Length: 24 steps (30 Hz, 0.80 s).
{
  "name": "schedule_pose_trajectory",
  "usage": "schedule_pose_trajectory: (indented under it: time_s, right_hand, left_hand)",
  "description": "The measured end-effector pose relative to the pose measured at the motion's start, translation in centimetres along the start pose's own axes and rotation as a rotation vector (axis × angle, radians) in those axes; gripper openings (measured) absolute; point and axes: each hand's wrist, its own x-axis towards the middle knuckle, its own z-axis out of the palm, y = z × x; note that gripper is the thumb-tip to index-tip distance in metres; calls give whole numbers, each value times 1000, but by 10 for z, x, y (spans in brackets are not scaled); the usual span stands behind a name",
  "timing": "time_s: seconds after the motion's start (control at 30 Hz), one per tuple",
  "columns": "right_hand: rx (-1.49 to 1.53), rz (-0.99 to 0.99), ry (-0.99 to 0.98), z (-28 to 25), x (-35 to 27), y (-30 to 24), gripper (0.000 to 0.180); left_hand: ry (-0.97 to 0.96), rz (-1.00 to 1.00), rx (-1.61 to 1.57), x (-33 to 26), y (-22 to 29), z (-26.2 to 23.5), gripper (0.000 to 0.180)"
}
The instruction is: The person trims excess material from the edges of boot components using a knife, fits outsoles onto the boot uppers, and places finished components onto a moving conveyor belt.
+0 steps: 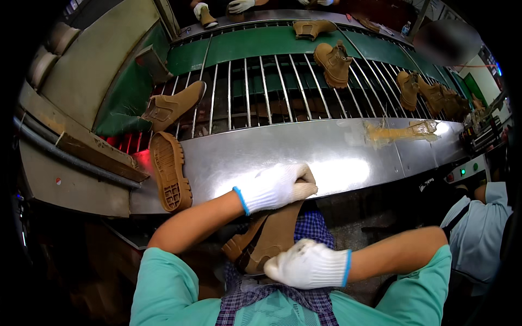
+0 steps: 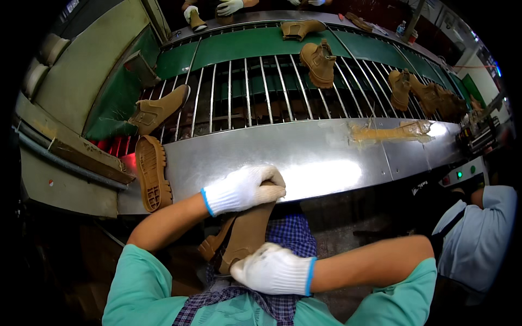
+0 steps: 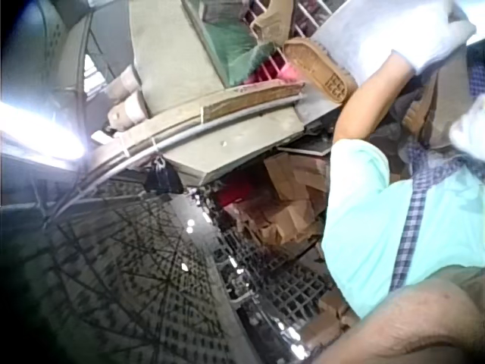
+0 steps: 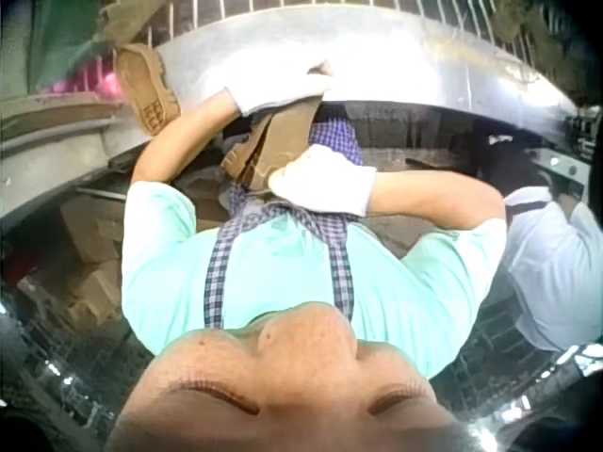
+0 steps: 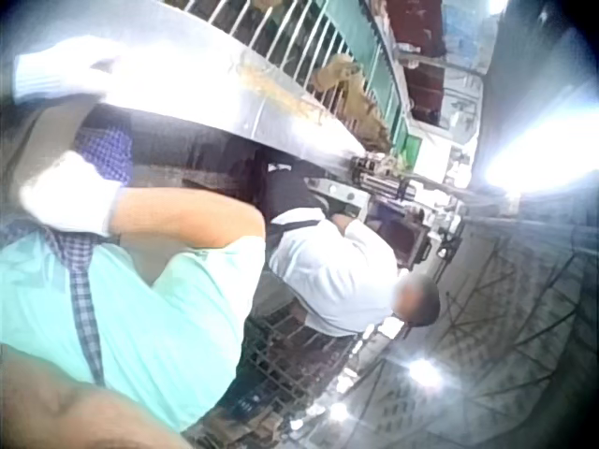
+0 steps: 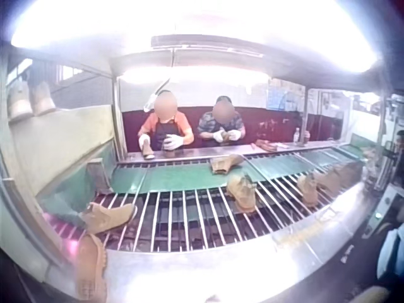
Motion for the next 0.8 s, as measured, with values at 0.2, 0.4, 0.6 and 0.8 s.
schedule_pose_trajectory:
  time_s: [0.2, 0.4, 0.6, 0.8]
  right_hand:
    - [467, 634, 452, -4, -69, 60, 37]
    - [-509, 914, 771, 39, -65, 150, 43]
    - [720, 455, 1007, -9, 40, 121, 58]
    - [894, 385, 1312, -10, 99, 79, 37]
  left_hand:
    - [490, 229, 136, -41, -34, -1, 27]
    - [486, 63, -309, -70, -124, 17, 35]
    - [1005, -4, -636, -172, -130, 81, 29]
    - [880, -276, -713, -255, -197, 188, 60]
